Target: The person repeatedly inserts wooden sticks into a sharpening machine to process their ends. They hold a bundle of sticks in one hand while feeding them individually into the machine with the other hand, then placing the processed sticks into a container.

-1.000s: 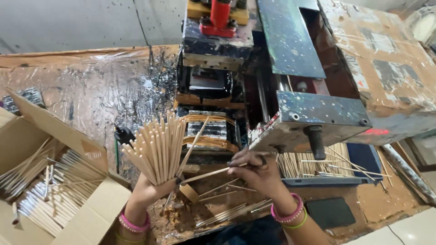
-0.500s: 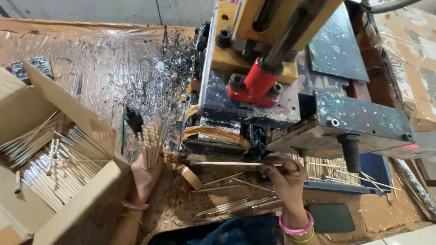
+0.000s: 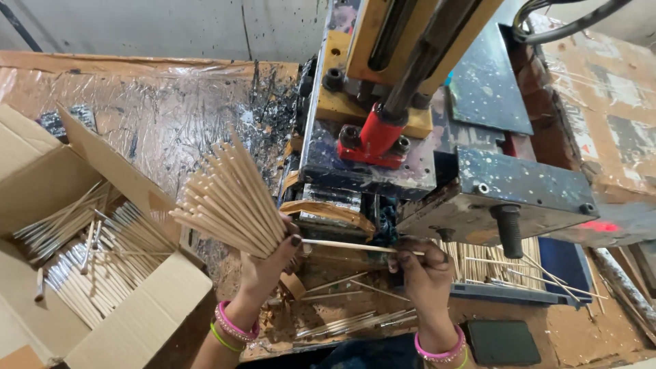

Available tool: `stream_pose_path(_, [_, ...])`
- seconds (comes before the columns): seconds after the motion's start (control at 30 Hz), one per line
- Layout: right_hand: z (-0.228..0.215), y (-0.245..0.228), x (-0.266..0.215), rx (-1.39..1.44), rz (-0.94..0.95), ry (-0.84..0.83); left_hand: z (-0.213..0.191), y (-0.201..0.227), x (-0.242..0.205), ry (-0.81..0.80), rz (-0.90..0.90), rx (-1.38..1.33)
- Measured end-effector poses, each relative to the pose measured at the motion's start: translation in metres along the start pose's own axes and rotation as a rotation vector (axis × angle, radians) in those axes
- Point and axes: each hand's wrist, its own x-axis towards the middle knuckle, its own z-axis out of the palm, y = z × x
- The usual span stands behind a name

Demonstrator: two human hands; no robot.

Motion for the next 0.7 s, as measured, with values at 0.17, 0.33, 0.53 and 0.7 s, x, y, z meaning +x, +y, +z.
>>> stream_pose_path(0.17, [0.04, -0.026, 0.032, -0.17, -0.136, -0.263, -0.033, -0.017, 0.029, -0.026, 0.201, 0.01])
stream_pose_path(0.33, [0.079, -0.039, 0.069, -1.261, -0.578, -0.568, -0.04, -0.003, 0.065, 0.264, 0.131, 0.402])
stream_pose_path(0.53, [0.098, -0.058, 0.064, -1.434, -0.357, -0.514, -0.03, 0.001, 0.093, 0.18, -0.085, 0.109])
stream_pose_path(0.7, [0.103, -0.065, 0.062, -1.542, -0.041, -0.511, -0.025, 0.006, 0.099, 0.099, -0.042, 0.157])
